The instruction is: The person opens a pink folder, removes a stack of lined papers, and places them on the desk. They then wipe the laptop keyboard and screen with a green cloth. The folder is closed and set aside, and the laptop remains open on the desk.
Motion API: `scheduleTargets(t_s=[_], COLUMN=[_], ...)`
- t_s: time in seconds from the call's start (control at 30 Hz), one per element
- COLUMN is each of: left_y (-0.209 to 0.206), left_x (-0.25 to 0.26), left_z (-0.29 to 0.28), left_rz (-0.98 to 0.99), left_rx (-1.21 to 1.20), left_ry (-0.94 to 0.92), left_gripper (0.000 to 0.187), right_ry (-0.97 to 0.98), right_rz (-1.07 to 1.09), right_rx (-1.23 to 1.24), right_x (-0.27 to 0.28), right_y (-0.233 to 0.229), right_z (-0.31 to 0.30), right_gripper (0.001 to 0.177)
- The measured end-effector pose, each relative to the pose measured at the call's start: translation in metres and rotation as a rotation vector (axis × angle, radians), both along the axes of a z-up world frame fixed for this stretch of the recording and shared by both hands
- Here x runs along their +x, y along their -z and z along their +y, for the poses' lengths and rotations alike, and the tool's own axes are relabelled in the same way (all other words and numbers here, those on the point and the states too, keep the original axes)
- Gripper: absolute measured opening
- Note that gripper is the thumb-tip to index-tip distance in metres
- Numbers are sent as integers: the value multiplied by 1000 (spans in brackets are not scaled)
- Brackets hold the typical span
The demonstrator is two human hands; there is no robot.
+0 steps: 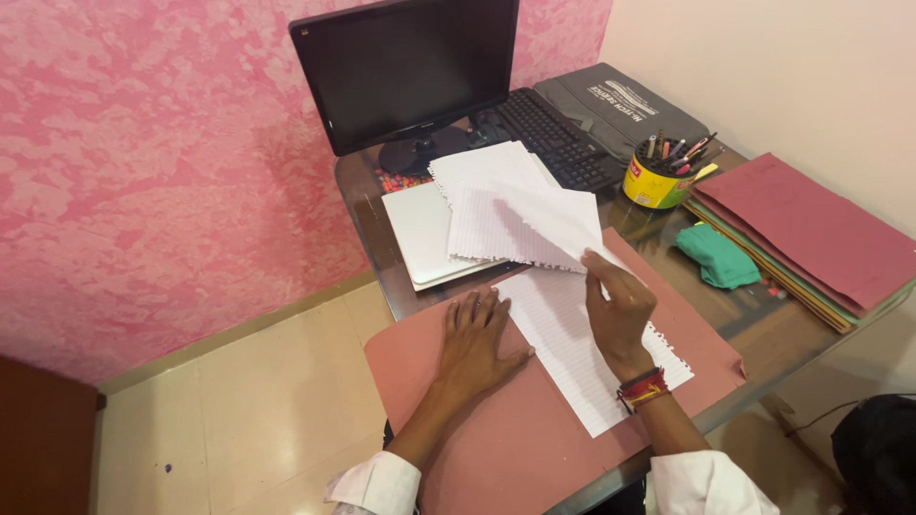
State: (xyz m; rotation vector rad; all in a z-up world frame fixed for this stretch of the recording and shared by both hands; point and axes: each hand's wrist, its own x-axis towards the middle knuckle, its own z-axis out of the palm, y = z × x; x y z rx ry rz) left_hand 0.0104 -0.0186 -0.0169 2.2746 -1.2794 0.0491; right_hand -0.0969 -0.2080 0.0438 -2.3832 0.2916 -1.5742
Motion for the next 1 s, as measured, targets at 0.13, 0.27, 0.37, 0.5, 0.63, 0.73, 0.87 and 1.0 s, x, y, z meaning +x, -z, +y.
scheduleTargets(t_s=[0.13, 0.27, 0.37, 0.5, 0.63, 0.73, 0.87, 1.0], left_y=[-3, -7, -10, -8, -2, 6, 20, 20], left_x=[-1, -2, -2, 0, 2, 6, 9, 10], left_z=[1, 0, 1, 1, -2, -2, 1, 0], left_rz=[-10, -1, 4, 15, 7, -3, -17, -16], left_rx=[2, 30, 28, 41, 40, 9, -92, -106], left_ry=[-3, -12, 3, 7, -3, 4, 27, 22], left_gripper=[91, 90, 90, 94, 101, 93, 81, 76], right_ry=[-2, -5, -42, -33, -54, -87, -39, -62], right_rz=[-63, 103, 179, 225, 213, 214, 289, 276], right_rx=[-165, -125, -46, 18, 50, 42, 61, 43], right_x=[-28, -90, -138, -177, -185, -179, -165, -148], right_y=[-12, -1, 16, 38, 46, 44, 42, 43], right_z=[10, 21, 27, 33, 31, 27, 23, 18], right_gripper=[21, 28, 30, 31, 30, 30, 33, 32])
